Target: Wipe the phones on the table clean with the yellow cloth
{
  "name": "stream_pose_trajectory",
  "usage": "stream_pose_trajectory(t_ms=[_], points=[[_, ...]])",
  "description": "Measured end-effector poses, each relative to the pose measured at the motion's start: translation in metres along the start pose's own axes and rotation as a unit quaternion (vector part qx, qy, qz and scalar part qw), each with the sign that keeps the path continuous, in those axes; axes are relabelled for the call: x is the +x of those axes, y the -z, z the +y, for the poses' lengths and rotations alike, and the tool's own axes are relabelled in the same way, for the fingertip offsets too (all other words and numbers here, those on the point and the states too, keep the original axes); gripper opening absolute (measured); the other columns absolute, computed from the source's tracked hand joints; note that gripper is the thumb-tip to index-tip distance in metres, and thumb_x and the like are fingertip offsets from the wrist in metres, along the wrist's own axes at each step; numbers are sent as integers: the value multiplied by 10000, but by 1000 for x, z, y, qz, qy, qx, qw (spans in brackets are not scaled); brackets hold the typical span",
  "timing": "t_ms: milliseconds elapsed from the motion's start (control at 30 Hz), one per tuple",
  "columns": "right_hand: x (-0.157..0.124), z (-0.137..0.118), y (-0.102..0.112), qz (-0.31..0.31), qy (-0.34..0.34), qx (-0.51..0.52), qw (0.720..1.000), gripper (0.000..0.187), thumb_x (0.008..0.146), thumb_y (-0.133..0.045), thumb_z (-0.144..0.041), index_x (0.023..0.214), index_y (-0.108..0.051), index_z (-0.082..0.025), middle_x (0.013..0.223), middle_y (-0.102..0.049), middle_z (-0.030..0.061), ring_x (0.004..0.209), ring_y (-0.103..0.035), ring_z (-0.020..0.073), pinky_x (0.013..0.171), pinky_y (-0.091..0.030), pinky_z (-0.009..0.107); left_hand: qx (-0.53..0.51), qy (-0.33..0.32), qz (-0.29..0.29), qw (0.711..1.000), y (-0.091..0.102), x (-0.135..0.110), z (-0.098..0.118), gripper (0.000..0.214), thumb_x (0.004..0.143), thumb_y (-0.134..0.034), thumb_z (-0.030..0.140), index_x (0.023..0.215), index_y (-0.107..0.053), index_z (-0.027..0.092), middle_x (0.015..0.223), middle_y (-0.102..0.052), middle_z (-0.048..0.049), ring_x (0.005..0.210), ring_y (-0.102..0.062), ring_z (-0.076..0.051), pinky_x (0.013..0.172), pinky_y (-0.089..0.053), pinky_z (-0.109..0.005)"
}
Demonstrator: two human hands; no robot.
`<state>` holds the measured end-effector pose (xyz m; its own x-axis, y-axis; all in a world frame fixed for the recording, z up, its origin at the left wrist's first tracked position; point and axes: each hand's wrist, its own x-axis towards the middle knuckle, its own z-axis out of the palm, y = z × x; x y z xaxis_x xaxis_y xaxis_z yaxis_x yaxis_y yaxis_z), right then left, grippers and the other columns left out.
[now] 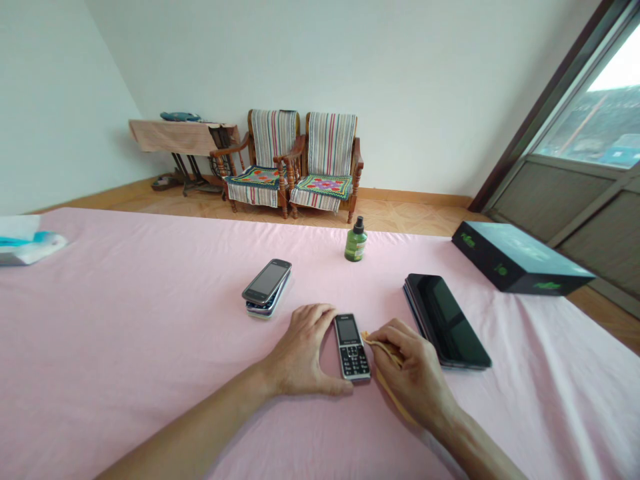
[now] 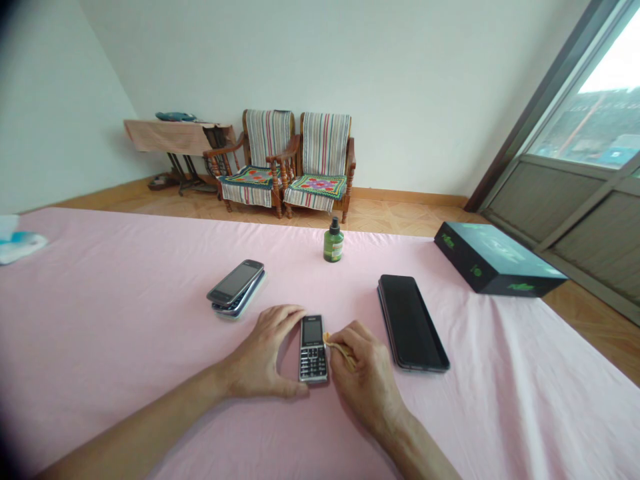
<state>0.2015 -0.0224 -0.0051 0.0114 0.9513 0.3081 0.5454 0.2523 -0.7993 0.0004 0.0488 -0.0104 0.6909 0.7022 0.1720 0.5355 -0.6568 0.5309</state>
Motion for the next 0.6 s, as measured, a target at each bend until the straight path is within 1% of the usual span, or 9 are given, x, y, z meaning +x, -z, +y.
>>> stream_pose_trajectory(t_ms=[233,367,467,600], points=[[-1,-1,-3,-16,12,18,1000,167,849,-521,-119,807,-670,-181,790,-619,44,723,-605,154,633,-460,255,15,-4,-9,1000,-4,0,-3,1167,463,-827,627,1411,-336,157,1416,-402,-184,1295,-355,-404,1098,-260,-539],[-5,-2,-7,-67,40,14,997,219,868,-480,-88,841,-676,-183,781,-583,34,705,-582,140,613,-440,249,5,-6,-3,1000,-3,-1,-3,1104,476,-825,605,1388,-364,189,1389,-430,-162,1282,-377,-402,1090,-272,-541],[-7,-2,-10,-109,59,-7,992,245,852,-477,-40,861,-675,-185,823,-571,36,748,-570,146,638,-431,255,5,-8,0,1000,-2,0,-2,1093,465,-834,584,1378,-374,200,1371,-447,-152,1272,-390,-397,1085,-278,-533],[-8,-3,-12,-134,71,-59,987,253,848,-479,-18,858,-671,-183,847,-552,45,793,-544,165,674,-421,273,7,-4,-5,1000,-1,0,-1,1098,439,-862,547,1363,-382,198,1355,-460,-146,1259,-404,-382,1082,-288,-516]])
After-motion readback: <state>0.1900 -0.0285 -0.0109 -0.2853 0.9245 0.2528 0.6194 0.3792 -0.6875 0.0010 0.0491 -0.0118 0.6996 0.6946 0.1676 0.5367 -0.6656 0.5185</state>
